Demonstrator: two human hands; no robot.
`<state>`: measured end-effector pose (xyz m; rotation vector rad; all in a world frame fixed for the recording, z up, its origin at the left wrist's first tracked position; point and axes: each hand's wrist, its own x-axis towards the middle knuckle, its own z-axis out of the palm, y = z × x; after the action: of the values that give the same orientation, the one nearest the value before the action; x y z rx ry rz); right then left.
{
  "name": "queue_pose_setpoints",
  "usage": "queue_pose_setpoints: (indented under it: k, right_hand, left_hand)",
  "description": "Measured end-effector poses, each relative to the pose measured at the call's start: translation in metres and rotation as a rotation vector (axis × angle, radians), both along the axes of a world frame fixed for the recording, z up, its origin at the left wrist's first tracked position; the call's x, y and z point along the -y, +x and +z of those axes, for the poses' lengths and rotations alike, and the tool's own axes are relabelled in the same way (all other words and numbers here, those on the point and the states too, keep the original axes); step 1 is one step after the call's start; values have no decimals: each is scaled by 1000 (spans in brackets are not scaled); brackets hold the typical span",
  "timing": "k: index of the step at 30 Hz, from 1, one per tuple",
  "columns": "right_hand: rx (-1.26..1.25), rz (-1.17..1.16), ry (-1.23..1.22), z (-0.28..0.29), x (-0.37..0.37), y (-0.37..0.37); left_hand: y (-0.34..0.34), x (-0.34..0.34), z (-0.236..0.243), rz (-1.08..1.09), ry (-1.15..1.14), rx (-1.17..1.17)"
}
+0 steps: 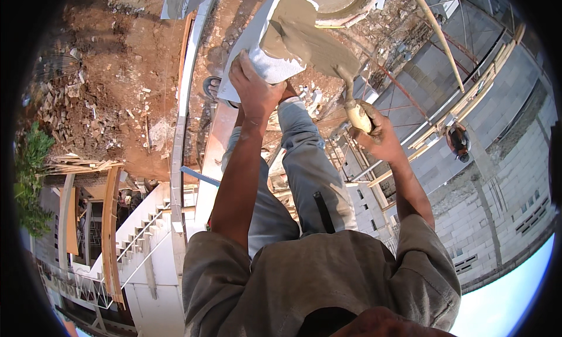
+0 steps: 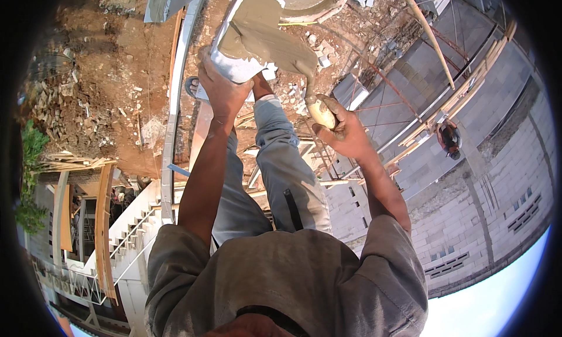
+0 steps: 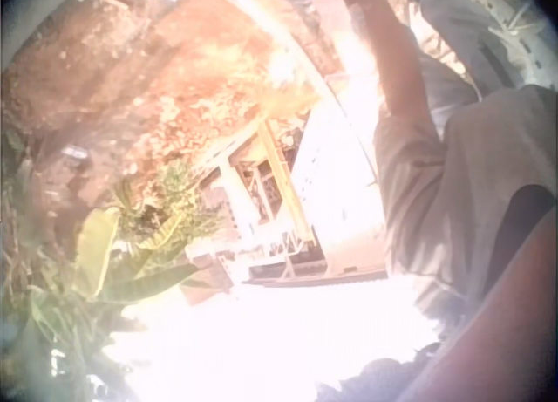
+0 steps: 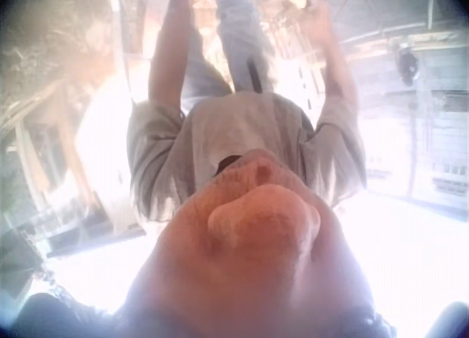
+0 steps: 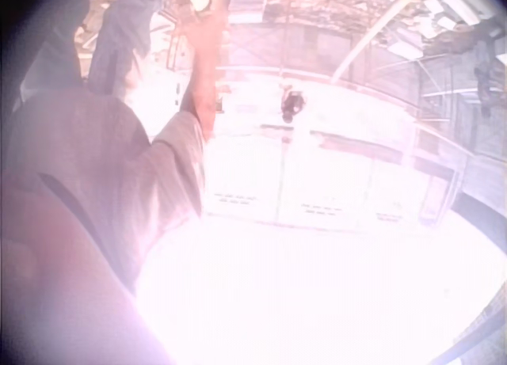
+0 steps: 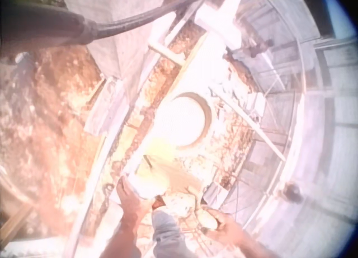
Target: The person applies cement to the back of a white rectangular tile using a trowel, then positions and presses the tile onto a vertical concrete surface. The person uses a hammer to tap the tile into place and adjusts its alignment.
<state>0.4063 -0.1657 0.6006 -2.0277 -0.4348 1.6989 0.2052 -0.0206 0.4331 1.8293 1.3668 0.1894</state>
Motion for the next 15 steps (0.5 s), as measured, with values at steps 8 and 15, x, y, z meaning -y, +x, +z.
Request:
queue_pose_setpoints:
  k: [8,15]
  right_hand:
    - [696,700,-4,-97,-50,52]
    - [749,850,149,-94,-30,5]
  left_hand:
    - [6,9,-4,-19,122,27]
    - [3,6,-4,-53,77,26]
